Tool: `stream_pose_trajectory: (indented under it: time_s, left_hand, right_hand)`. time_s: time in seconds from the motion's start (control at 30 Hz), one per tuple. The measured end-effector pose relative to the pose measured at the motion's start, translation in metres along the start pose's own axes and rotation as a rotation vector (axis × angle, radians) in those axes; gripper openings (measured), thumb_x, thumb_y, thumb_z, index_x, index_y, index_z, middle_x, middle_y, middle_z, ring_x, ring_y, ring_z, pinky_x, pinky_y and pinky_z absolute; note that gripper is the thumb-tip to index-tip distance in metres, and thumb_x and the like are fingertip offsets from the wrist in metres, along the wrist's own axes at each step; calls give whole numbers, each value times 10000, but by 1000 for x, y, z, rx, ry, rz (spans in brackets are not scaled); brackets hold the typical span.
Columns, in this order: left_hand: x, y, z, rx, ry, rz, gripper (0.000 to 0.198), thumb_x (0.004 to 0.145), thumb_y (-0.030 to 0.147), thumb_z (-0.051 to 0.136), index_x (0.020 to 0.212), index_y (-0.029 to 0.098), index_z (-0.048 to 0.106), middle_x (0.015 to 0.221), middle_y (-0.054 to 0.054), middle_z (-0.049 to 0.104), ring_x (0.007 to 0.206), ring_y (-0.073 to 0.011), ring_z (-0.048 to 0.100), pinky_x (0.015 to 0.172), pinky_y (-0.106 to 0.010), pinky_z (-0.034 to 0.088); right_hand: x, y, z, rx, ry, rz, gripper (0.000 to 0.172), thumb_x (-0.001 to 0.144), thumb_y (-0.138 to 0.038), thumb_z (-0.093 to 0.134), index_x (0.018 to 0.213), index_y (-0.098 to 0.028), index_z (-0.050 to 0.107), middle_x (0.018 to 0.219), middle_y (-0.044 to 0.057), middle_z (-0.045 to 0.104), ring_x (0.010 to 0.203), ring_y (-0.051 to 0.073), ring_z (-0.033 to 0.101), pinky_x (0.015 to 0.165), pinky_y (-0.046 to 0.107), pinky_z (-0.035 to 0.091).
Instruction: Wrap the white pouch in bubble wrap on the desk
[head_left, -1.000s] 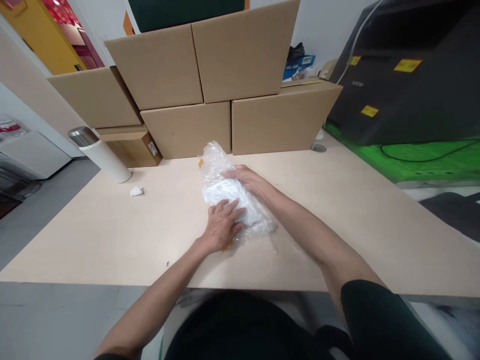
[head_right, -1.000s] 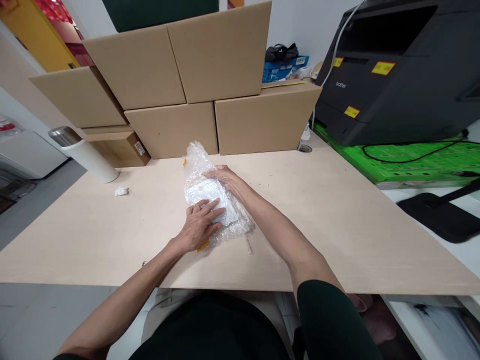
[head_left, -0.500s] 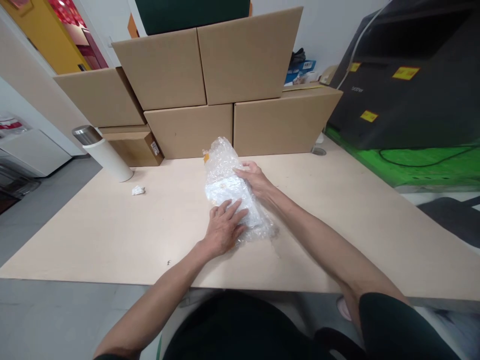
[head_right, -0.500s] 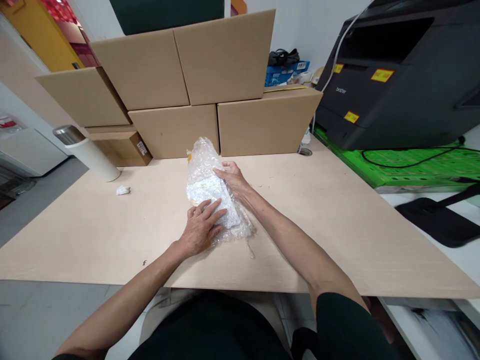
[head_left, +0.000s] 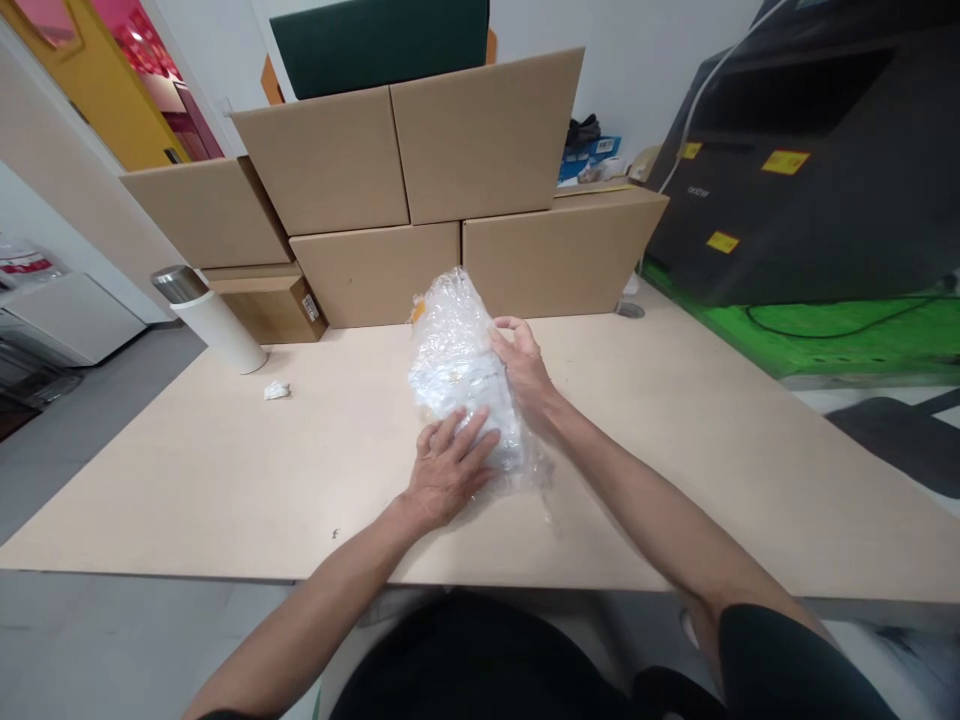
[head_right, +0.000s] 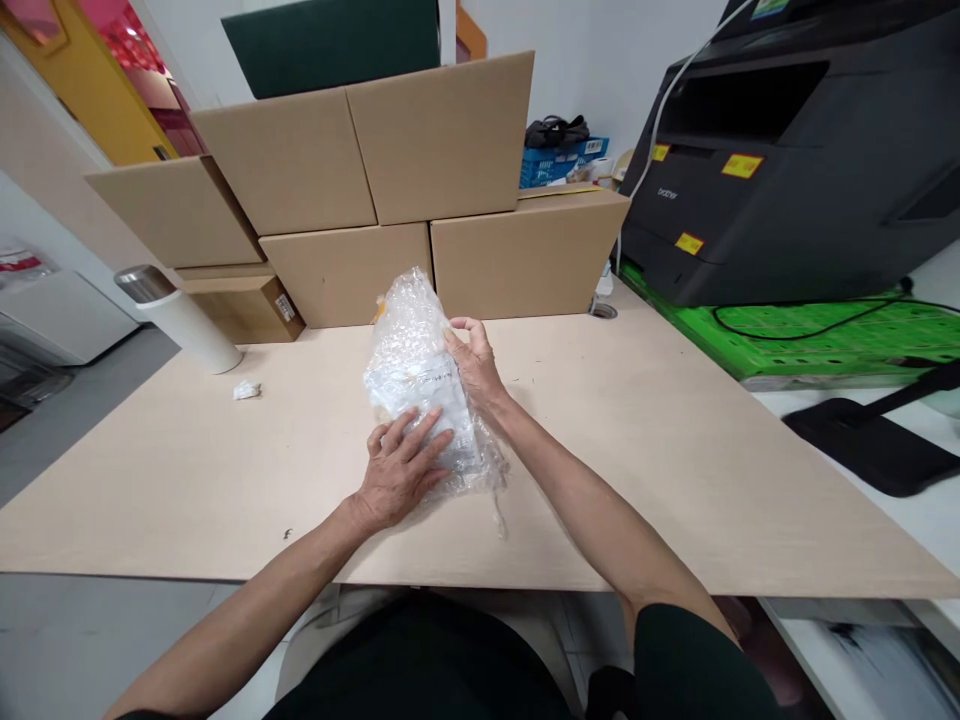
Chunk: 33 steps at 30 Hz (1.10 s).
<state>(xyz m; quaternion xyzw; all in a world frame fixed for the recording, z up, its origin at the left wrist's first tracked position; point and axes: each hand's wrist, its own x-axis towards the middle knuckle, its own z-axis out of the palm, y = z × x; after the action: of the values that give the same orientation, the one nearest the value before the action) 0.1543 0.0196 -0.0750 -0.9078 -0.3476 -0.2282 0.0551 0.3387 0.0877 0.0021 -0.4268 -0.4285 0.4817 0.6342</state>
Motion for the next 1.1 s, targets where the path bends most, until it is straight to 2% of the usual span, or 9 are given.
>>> stream_pose_trajectory:
  time_s: [0.1,0.23,0.37,0.47,0.57,0.67,0.73,0.93,1.1]
  left_hand:
    - [0,-6,1,-56,190,-131,564,917,488,618,1451,361,489,1627,-89,314,1513,-400,192,1171,-572,164]
    - [15,-9,-6,-284,441,-434,846,941,570,532,1595,312,60,1681,-130,-72,1547,-382,-11,1185,-614,191]
    - [31,-5,-20,-792,387,-638,968,954,569,522,1539,362,-221,1649,-153,187,1474,-306,344,1097,-515,431]
    - [36,-8,-30,-1008,389,-632,866,979,535,501,1543,408,-144,1596,-111,344,1367,-276,500,1032,-478,501]
    - [35,-16,-38,-1001,408,-610,729,983,526,495,1551,420,49,1584,-73,372,1359,-274,505,1033,-467,501]
    - [33,-21,-46,-1054,416,-566,669,964,485,552,1520,429,183,1570,-46,392,1341,-267,522,1034,-449,503]
    - [31,-23,-51,-1116,409,-535,638,951,457,586,1496,431,254,1546,-38,421,1311,-270,548,1021,-447,515]
    - [28,-28,-59,-1157,409,-517,831,838,445,744,1510,394,259,1501,-71,464,1301,-306,554,994,-454,539]
    - [27,-23,-72,-1217,412,-554,835,757,378,823,1459,321,374,1376,-80,579,1204,-285,623,957,-409,567]
  right_hand:
    - [0,3,3,16,24,4,407,794,-517,684,1030,-308,427,676,-68,556,548,146,521,567,280,444]
    - [-1,7,7,18,-17,25,393,798,-495,692,1030,-313,433,646,-67,539,535,154,518,555,289,444]
    - [-3,5,9,15,-16,17,343,842,-453,666,1075,-308,459,672,-53,571,546,150,534,568,289,467]
    - [-6,-1,3,-22,-92,4,398,877,-504,617,1201,-329,465,797,-22,635,661,167,602,663,316,519]
    - [-12,-11,-10,-53,-318,-6,614,845,-518,661,1382,-360,408,1109,28,682,965,216,660,869,385,538]
    - [-18,-22,-25,-171,-525,-51,952,687,-390,840,1494,-394,336,1417,29,559,1250,269,560,1014,438,484]
    - [-21,-27,-32,-282,-568,-86,1030,632,-324,880,1511,-397,349,1486,15,497,1312,289,509,1046,451,465]
    - [-27,-38,-35,-463,-564,-52,749,680,-400,852,1365,-296,569,1257,50,646,1050,250,642,944,437,533]
    - [-31,-47,-39,-721,-401,-370,456,669,-504,856,1060,-301,739,1150,56,651,1173,302,558,1051,532,443]
